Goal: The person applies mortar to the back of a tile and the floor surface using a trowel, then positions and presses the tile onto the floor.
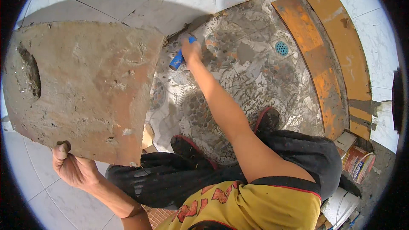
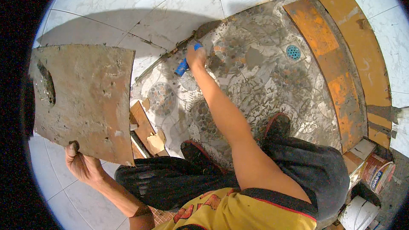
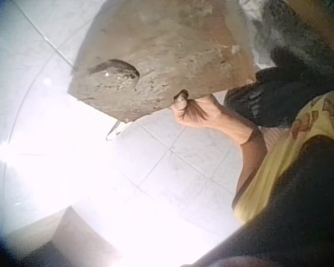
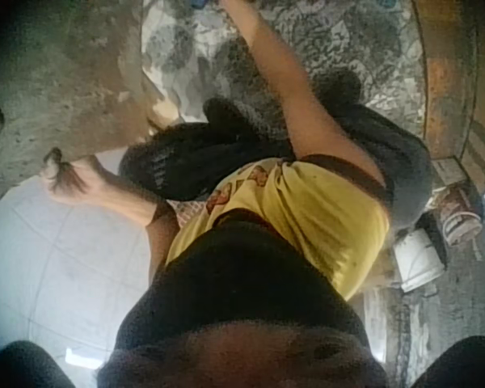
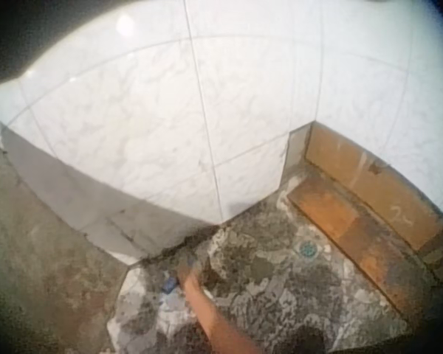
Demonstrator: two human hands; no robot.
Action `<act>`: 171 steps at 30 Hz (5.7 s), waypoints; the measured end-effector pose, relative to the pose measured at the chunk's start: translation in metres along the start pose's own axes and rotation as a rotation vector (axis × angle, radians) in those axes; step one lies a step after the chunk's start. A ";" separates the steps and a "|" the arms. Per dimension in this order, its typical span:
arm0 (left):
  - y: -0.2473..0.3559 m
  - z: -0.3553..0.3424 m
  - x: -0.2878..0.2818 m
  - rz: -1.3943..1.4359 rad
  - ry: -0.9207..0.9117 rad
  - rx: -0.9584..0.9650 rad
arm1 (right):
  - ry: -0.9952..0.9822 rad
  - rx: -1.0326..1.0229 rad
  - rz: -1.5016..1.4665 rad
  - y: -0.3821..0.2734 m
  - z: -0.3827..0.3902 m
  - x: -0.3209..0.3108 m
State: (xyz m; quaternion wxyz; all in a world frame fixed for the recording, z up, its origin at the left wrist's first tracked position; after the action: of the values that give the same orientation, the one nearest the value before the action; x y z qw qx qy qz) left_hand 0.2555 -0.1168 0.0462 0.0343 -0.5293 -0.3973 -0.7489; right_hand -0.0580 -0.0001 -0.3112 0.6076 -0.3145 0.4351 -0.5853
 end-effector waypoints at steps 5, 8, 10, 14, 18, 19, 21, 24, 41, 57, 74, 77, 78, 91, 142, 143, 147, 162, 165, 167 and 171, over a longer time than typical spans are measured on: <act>0.004 -0.002 -0.004 -0.001 -0.077 -0.028 | 0.031 0.004 0.078 0.009 0.023 -0.013; 0.004 -0.002 -0.005 0.005 -0.039 -0.042 | 0.063 -0.075 0.095 0.013 0.022 -0.021; 0.004 -0.002 -0.003 0.017 -0.110 -0.061 | -0.031 -0.076 0.013 0.011 0.010 -0.024; 0.004 0.002 -0.002 0.023 -0.054 -0.058 | 0.000 -0.106 0.147 -0.003 -0.008 -0.020; 0.004 0.004 -0.002 0.020 -0.068 -0.080 | 0.004 -0.125 0.277 -0.012 0.001 -0.015; 0.004 0.003 -0.002 0.019 -0.070 -0.078 | 0.020 -0.043 0.209 -0.015 0.002 -0.016; 0.005 0.002 -0.003 0.027 -0.052 -0.072 | 0.029 0.044 0.141 -0.020 0.003 -0.018; 0.002 0.001 -0.003 -0.024 -0.093 -0.061 | 0.075 0.001 0.122 -0.028 0.001 -0.024; -0.009 0.006 0.013 -0.053 0.003 -0.054 | -0.021 0.015 0.101 -0.009 -0.011 -0.017; -0.001 0.011 0.006 0.049 0.061 -0.058 | -0.053 0.029 -0.198 0.004 -0.005 -0.037; 0.002 0.002 -0.001 -0.001 -0.069 -0.062 | -0.251 0.196 -0.288 0.013 -0.015 -0.054; 0.001 0.003 -0.003 0.009 -0.084 -0.099 | -0.162 0.018 -0.168 0.008 -0.024 -0.054; 0.001 0.004 -0.003 0.040 -0.073 -0.117 | -0.225 0.039 -0.155 0.007 -0.025 -0.050; 0.006 -0.001 -0.004 0.068 -0.167 -0.096 | -0.117 0.069 -0.315 0.046 0.013 -0.036; 0.048 0.006 -0.018 0.030 -0.092 0.022 | -0.378 0.058 -0.201 0.044 0.037 0.044; 0.048 0.005 -0.018 0.033 -0.083 0.032 | -0.272 -0.009 -0.210 0.044 0.047 0.044; 0.048 -0.002 -0.025 0.125 -0.047 -0.009 | -0.051 -0.108 -0.218 0.052 0.051 0.021; 0.054 0.000 -0.032 -0.005 -0.139 0.002 | -0.102 0.211 -0.165 -0.014 0.010 -0.015; 0.054 0.000 -0.032 0.127 -0.083 -0.082 | -0.023 0.036 -0.109 -0.030 0.001 -0.003; 0.055 0.001 -0.031 0.092 -0.087 -0.050 | -0.012 0.079 -0.196 -0.038 -0.005 0.000; 0.054 0.002 -0.028 0.116 -0.084 -0.063 | -0.135 0.150 -0.168 -0.047 0.004 -0.006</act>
State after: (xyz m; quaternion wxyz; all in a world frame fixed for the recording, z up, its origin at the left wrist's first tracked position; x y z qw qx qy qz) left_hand 0.2944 -0.1630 0.0541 0.0443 -0.5832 -0.3434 -0.7348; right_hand -0.0745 0.0002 -0.2668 0.6060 -0.3424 0.3203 -0.6425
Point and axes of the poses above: each hand's wrist, its own z-axis away from the middle knuckle, its own x-axis out of the palm, y = z × x, the point moved 2 cm from there along -z, towards the middle knuckle, and after that the axes turned 10 degrees about y, right-handed, at the moved point
